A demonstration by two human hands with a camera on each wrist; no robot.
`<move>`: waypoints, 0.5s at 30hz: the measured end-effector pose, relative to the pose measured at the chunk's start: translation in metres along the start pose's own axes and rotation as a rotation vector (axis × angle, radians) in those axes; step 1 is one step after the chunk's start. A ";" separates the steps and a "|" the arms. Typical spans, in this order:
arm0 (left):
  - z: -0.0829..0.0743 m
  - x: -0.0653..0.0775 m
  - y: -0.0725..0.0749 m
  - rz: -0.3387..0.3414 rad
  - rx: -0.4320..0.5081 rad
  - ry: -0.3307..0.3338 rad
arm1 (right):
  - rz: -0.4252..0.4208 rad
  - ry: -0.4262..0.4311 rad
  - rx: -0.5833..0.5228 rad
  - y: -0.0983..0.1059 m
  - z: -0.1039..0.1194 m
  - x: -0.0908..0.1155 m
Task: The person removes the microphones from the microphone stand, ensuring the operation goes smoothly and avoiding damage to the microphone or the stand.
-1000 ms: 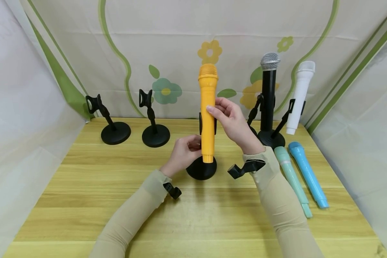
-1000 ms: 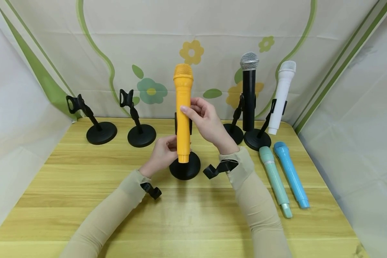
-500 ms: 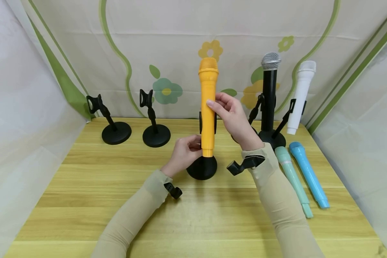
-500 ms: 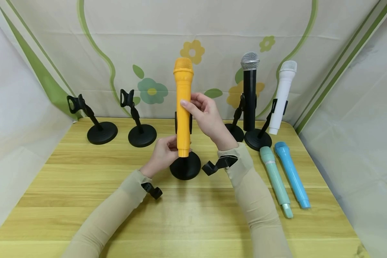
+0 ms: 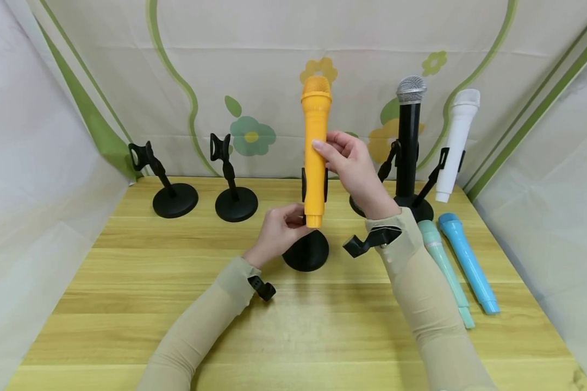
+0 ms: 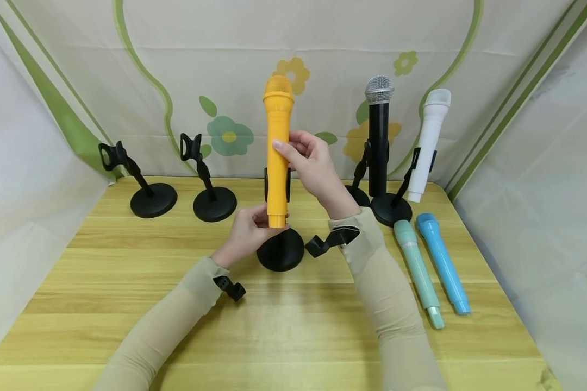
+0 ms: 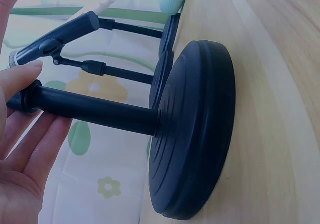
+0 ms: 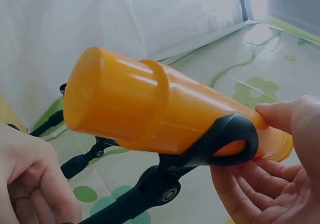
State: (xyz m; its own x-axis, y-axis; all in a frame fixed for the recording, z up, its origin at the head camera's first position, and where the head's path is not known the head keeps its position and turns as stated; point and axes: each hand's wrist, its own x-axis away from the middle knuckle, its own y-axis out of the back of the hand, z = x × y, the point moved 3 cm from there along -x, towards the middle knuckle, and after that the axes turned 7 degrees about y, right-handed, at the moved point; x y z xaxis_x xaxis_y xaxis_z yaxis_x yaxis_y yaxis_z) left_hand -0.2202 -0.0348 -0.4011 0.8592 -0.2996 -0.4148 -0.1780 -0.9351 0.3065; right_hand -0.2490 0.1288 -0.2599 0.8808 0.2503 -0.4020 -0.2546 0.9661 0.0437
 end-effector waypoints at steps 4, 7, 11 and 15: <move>0.000 0.000 0.000 -0.005 -0.001 -0.006 | -0.001 -0.008 0.001 0.001 0.001 -0.003; 0.000 -0.001 -0.001 -0.005 0.003 -0.006 | 0.000 -0.015 -0.008 0.002 0.001 -0.004; 0.000 -0.001 -0.001 -0.006 0.002 -0.002 | -0.001 -0.017 -0.015 0.003 0.001 -0.007; 0.000 0.000 -0.001 -0.014 -0.012 0.007 | -0.007 -0.023 -0.034 0.003 0.002 -0.010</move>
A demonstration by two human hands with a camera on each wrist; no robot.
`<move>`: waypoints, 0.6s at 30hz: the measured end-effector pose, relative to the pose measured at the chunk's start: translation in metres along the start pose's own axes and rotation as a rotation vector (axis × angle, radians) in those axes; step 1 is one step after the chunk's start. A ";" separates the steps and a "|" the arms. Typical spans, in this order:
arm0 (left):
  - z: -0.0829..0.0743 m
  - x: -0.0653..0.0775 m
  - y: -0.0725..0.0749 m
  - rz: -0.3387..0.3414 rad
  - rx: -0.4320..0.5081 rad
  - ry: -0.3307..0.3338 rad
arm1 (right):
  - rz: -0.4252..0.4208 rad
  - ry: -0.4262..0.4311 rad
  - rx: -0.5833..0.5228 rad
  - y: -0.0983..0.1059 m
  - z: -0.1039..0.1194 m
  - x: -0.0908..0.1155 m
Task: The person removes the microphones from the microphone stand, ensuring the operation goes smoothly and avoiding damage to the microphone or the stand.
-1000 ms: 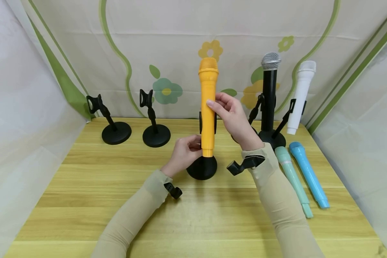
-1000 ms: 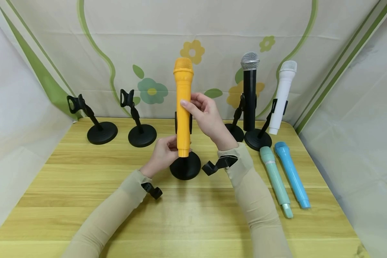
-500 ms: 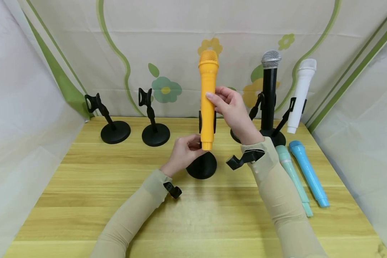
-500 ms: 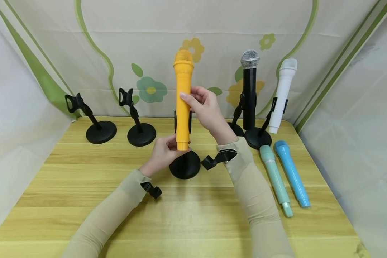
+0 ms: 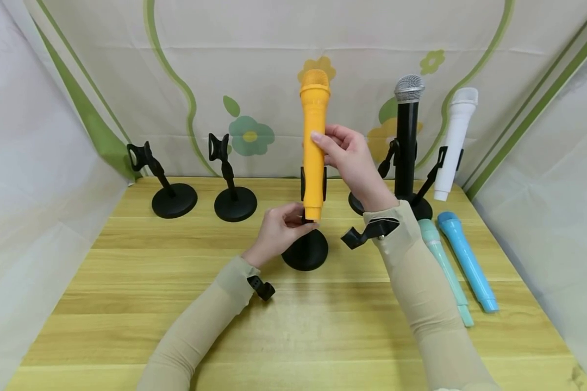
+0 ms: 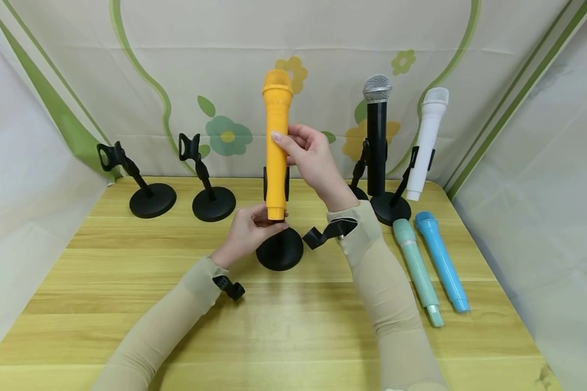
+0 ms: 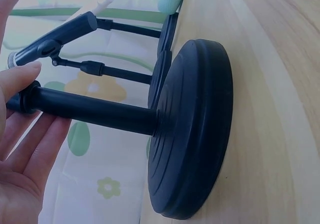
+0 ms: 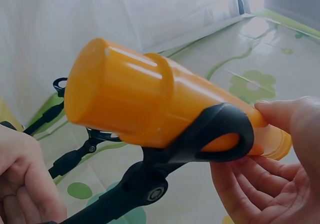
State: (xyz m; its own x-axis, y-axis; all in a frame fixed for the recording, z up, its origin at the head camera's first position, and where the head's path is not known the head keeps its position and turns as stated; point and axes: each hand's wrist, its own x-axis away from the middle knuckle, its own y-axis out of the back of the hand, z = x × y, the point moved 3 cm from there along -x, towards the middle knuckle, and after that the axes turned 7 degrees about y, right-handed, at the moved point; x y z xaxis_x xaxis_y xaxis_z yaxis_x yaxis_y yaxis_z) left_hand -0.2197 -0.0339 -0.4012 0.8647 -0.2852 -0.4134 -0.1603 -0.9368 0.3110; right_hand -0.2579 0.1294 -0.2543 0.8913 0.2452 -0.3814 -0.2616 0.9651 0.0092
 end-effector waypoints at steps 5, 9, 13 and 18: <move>0.000 0.000 0.000 -0.006 -0.009 0.005 | -0.013 -0.001 -0.015 -0.001 0.000 -0.005; 0.000 -0.001 0.000 -0.007 0.001 0.007 | -0.018 0.012 -0.012 0.000 0.002 -0.009; -0.001 -0.001 0.000 0.000 0.011 0.014 | -0.020 0.014 -0.035 0.000 0.002 -0.012; -0.001 0.000 0.000 0.007 0.022 0.022 | -0.028 0.013 -0.057 0.000 0.001 -0.015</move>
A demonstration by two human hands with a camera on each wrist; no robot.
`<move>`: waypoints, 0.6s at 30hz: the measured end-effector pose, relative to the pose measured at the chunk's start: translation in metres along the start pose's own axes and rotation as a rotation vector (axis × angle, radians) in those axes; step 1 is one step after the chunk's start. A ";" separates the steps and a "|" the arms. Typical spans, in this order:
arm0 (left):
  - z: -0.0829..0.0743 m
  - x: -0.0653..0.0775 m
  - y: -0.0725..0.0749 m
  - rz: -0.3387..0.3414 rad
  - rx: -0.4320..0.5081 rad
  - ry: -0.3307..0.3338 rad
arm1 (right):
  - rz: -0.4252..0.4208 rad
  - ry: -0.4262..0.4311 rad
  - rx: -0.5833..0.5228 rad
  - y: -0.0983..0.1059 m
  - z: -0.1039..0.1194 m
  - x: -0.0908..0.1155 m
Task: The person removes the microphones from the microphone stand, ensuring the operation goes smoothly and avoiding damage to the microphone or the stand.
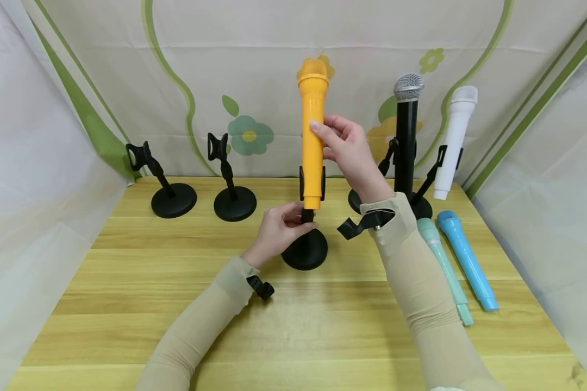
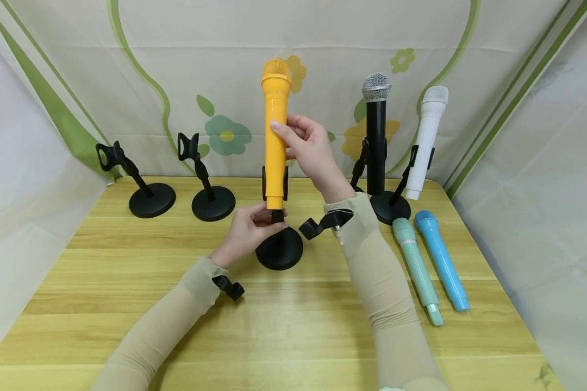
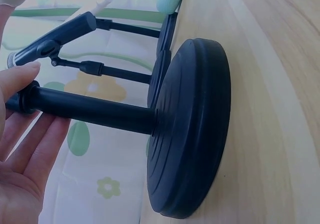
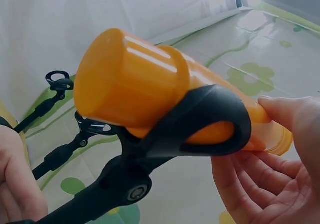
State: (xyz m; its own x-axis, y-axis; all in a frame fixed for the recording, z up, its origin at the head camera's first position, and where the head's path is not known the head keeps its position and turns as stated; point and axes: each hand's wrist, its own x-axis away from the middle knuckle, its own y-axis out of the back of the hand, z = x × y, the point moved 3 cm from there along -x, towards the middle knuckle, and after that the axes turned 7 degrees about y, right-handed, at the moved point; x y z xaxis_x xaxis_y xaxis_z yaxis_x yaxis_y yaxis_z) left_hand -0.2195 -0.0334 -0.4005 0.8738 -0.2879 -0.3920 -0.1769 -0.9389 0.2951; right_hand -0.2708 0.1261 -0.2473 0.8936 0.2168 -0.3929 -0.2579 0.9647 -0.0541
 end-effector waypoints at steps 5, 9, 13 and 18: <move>0.000 0.000 0.001 0.005 -0.001 0.007 | -0.005 -0.009 -0.001 0.000 0.001 -0.002; 0.001 -0.001 0.001 0.018 0.006 0.026 | -0.014 -0.013 0.007 0.000 0.002 -0.001; 0.001 -0.002 0.002 0.027 0.006 0.035 | -0.033 -0.019 0.014 0.001 0.004 0.001; 0.001 -0.001 0.002 0.033 0.015 0.030 | -0.039 -0.031 0.018 0.003 0.005 0.006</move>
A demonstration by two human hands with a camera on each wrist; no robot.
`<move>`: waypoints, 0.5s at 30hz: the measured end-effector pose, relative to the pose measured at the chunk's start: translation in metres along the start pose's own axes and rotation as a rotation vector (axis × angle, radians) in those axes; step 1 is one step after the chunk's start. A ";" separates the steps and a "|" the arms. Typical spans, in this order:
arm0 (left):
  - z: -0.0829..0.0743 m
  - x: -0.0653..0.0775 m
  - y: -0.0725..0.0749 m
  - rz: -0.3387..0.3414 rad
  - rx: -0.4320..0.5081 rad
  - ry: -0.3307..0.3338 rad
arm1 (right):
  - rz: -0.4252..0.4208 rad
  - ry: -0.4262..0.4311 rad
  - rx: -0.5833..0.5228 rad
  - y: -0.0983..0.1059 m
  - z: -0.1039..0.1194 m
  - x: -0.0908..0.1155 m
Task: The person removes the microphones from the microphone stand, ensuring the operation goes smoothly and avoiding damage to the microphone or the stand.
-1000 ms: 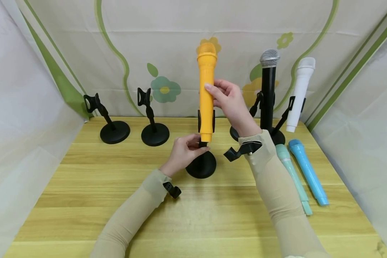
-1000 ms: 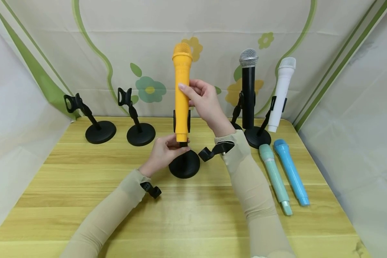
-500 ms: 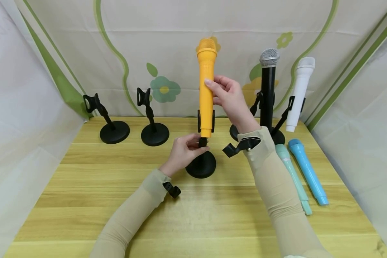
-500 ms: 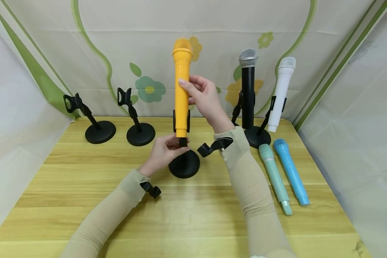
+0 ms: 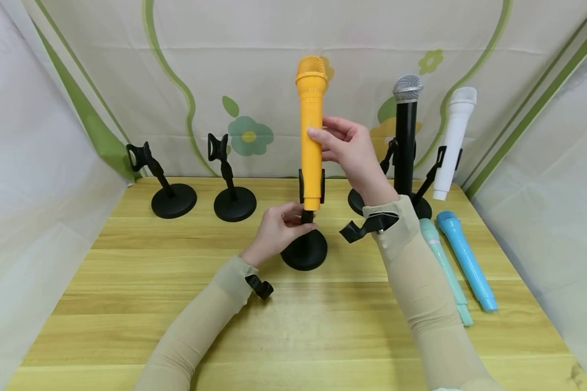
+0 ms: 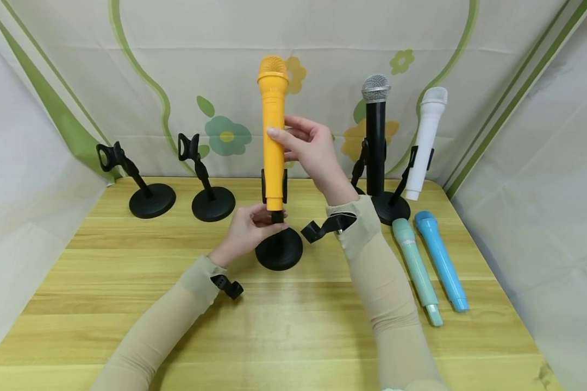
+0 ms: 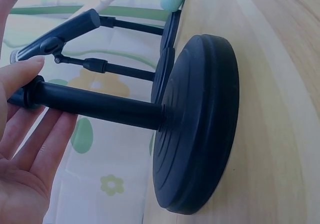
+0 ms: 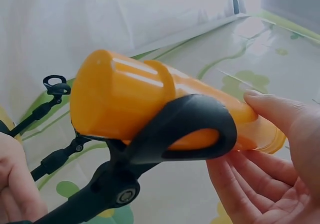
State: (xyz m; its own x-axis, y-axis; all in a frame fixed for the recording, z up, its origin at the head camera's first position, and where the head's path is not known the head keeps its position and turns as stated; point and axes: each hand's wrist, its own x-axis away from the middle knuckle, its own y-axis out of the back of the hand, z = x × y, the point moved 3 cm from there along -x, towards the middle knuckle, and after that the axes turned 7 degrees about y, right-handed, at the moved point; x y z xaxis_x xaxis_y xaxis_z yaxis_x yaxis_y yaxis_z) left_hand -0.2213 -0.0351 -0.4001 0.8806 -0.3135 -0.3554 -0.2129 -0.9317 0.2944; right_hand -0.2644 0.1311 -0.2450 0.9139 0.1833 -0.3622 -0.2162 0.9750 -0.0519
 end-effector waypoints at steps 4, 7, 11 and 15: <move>0.001 0.000 -0.001 0.003 0.011 -0.008 | 0.027 -0.016 0.013 0.002 0.000 0.006; 0.001 0.000 -0.001 0.001 0.009 -0.008 | 0.053 -0.027 0.024 0.003 -0.002 0.012; 0.001 0.000 0.000 -0.001 0.002 0.003 | 0.080 -0.044 0.039 0.005 -0.005 0.019; 0.001 0.000 0.000 0.000 -0.001 0.013 | 0.096 -0.054 0.051 0.005 -0.009 0.025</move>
State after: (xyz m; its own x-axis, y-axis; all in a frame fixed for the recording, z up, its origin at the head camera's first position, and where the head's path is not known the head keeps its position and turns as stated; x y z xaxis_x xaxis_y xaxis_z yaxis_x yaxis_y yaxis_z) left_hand -0.2217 -0.0352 -0.4005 0.8861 -0.3107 -0.3440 -0.2121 -0.9316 0.2952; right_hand -0.2454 0.1392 -0.2625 0.9074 0.2812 -0.3122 -0.2870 0.9575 0.0283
